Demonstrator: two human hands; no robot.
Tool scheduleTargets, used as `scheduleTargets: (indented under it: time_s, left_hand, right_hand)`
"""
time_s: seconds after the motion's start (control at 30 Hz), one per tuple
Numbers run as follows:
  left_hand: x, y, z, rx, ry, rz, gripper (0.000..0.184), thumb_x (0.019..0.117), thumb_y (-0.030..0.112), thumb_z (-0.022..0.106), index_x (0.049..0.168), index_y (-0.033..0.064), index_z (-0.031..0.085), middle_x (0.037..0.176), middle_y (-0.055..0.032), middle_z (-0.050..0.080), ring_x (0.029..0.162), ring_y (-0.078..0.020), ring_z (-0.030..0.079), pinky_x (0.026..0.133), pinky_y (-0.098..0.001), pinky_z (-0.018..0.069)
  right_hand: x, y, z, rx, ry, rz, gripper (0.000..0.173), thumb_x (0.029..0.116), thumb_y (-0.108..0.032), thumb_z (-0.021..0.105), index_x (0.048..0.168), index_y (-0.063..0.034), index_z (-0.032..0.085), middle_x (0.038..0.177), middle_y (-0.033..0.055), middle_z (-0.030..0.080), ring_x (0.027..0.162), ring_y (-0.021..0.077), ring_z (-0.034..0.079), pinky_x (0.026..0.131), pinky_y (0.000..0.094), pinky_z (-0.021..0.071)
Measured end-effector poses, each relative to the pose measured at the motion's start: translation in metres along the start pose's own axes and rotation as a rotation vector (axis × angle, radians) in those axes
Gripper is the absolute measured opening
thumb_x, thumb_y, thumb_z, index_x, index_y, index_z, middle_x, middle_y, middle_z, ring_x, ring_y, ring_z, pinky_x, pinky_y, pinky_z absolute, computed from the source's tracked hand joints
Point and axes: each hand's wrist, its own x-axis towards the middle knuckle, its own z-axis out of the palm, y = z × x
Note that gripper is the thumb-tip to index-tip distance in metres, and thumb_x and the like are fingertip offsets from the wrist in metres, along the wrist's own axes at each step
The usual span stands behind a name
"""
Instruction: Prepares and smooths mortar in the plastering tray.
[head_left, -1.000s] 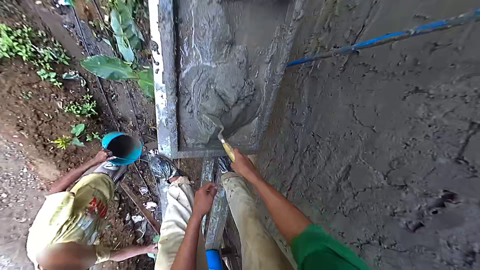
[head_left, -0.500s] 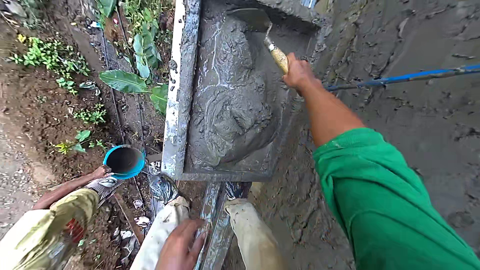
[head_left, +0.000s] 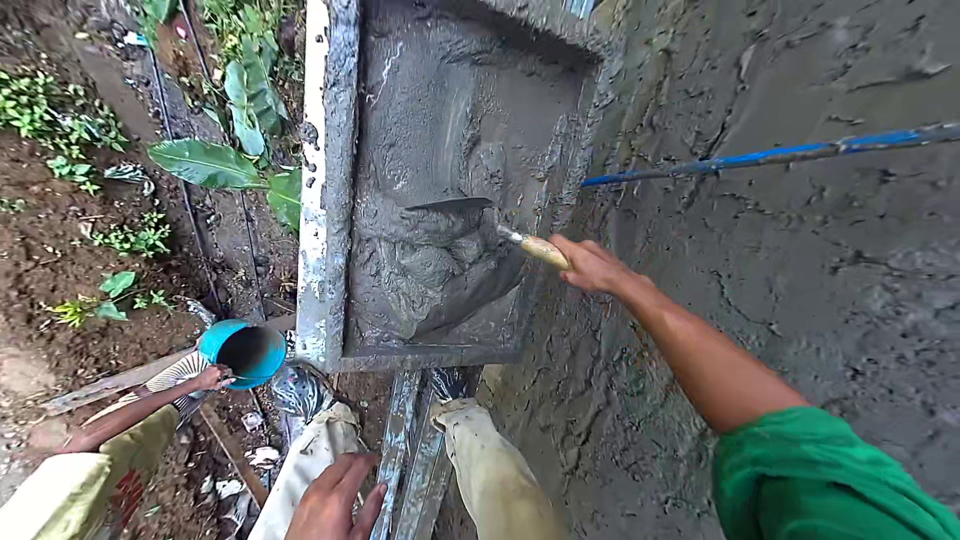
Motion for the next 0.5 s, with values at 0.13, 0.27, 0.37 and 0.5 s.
scheduleTargets:
  time_s: [0.13,0.27,0.37,0.5]
  left_hand:
    - [-0.001,0.000,-0.003,0.021,0.031,0.050,0.037,0.0980,0.033,0.060,0.121,0.0057,0.072,0.114,-0.0142,0.072,0.097,-0.0302,0.072,0.084,-0.0496,0.0590]
    - [-0.002,0.007,-0.020,0.036,-0.019,0.061,0.037,0.0991,0.029,0.061,0.122,0.0014,0.070,0.119,-0.0203,0.070,0.106,-0.0373,0.070,0.089,-0.0567,0.0558]
    - [-0.001,0.012,-0.035,0.049,-0.038,0.038,0.037,0.1012,0.030,0.061,0.124,0.0014,0.069,0.123,-0.0216,0.068,0.111,-0.0396,0.067,0.093,-0.0576,0.0536]
    - [-0.007,0.017,-0.037,0.051,-0.004,0.019,0.038,0.1019,0.032,0.059,0.126,0.0039,0.069,0.126,-0.0190,0.068,0.114,-0.0360,0.067,0.094,-0.0552,0.0531]
  right_hand:
    - [0.043,0.009,-0.085,-0.088,0.217,0.093,0.055,0.0906,-0.006,0.068,0.142,-0.0075,0.050,0.099,0.0353,0.066,0.093,0.0593,0.065,0.073,0.0758,0.0484]
    - [0.127,0.004,-0.152,-0.128,0.399,0.213,0.060,0.0882,-0.009,0.069,0.143,-0.0067,0.044,0.116,0.0397,0.062,0.108,0.0645,0.059,0.080,0.0802,0.0442]
    - [0.162,0.014,-0.156,-0.078,0.337,0.240,0.062,0.0865,-0.005,0.071,0.143,-0.0078,0.044,0.123,0.0375,0.060,0.113,0.0606,0.059,0.085,0.0788,0.0442]
    - [0.159,0.032,-0.091,0.288,0.198,0.260,0.066,0.0900,-0.002,0.069,0.148,-0.0126,0.039,0.110,0.0288,0.064,0.078,0.0416,0.067,0.069,0.0602,0.0555]
